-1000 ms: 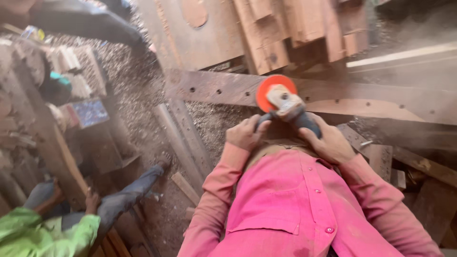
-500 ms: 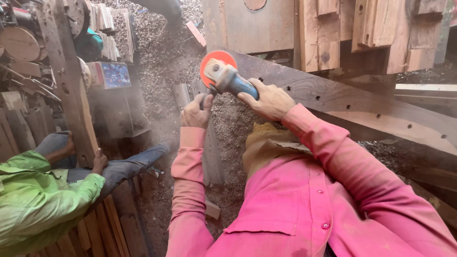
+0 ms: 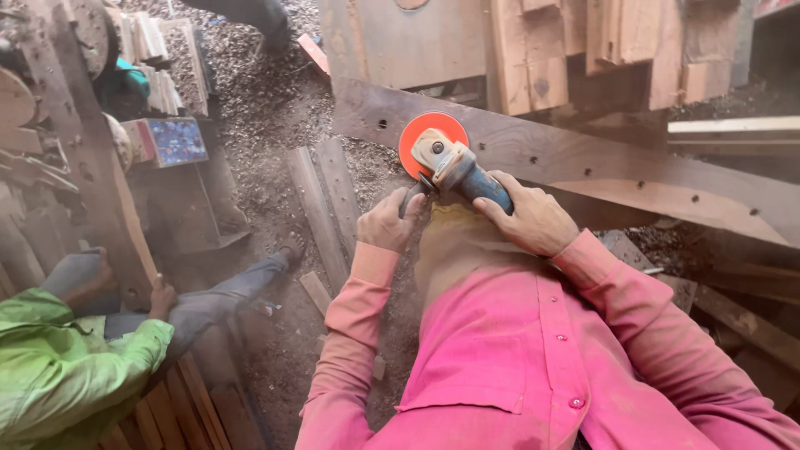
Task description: The person uses a handheld power sander to smooth the surface and edges of various wooden planks in a workshop, moving the sander along the length of each piece while another person assists by holding the wood.
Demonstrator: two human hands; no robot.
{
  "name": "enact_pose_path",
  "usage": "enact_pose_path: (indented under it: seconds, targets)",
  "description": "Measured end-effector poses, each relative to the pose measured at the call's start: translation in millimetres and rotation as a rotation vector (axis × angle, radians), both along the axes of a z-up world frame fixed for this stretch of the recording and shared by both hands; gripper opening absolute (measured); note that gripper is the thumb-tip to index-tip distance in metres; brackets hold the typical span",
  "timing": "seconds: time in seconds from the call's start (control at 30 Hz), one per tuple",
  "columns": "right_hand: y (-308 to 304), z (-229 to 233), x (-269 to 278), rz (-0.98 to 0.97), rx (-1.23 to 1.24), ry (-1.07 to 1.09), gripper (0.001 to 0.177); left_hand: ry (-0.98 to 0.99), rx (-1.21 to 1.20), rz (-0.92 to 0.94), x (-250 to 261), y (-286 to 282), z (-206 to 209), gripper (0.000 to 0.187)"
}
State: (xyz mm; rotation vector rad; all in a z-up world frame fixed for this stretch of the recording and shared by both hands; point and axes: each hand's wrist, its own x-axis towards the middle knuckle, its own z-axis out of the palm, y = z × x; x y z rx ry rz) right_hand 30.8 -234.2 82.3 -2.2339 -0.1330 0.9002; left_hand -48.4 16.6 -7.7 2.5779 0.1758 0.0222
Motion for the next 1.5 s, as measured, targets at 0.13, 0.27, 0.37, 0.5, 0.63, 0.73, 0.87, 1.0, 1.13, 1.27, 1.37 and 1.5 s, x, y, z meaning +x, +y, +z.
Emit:
enact_pose_path:
  seconds: [0.13, 0.27, 0.37, 0.5, 0.63, 0.73, 0.87, 1.0, 1.13, 1.27, 1.37, 1.5]
  targets:
    - [-28.6, -3.4, -16.0, -0.047, 0.003, -0.008, 0.057, -0.004, -0.010, -0.059, -8.3, -23.2, -5.8, 0.037]
    - [-68.4, -6.7, -37.1, -0.087, -0.039, -0.017, 0.061, 0.029, 0.029, -0.130, -14.8, -63.2, -6.5, 0.032]
    - [-96.8, -9.3, -57.2, -0.121, -0.052, 0.008, 0.065, -0.056, -0.022, -0.174, -25.2, -89.1, -2.0, 0.034]
    - [-132.3, -14.0, -80.1, -0.213, -0.076, 0.055, 0.065, -0.056, -0.015, -0.276, -27.3, -119.7, 0.3, 0.031]
    - [-172.7, -17.2, -102.5, -0.307, -0.091, 0.058, 0.066, -0.077, -0.008, -0.395, -19.5, -159.4, -0.4, 0.032]
    - [-200.8, -18.6, -124.6, -0.397, -0.062, 0.030, 0.066, -0.104, -0.007, -0.484, -16.6, -189.8, -1.7, 0.032]
    - [-232.9, -25.5, -153.0, -0.526, -0.095, 0.068, 0.067, -0.148, -0.025, -0.578, -15.4, -224.4, -9.5, 0.035]
    - [-263.7, -32.2, -181.2, -0.634, -0.018, -0.023, 0.064, -0.147, -0.058, -0.682, -6.5, -264.6, -8.8, 0.036]
    - [-294.1, -44.1, -210.9, -0.741, -0.018, -0.110, 0.057, -0.148, -0.081, -0.783, 4.3, -315.3, 2.6, 0.039]
    - [-316.6, -54.0, -250.0, -0.953, -0.035, 0.003, 0.063, -0.125, -0.236, -0.872, 6.1, -332.9, 8.8, 0.037]
    - [-316.3, -57.8, -293.8, -1.177, -0.012, -0.137, 0.058, -0.155, -0.325, -0.620, 40.5, -261.8, 12.0, 0.037]
    - [-317.7, -74.5, -343.8, -1.524, 0.185, -0.191, 0.040, -0.521, 0.071, 0.110, 103.2, -59.4, 26.4, 0.043]
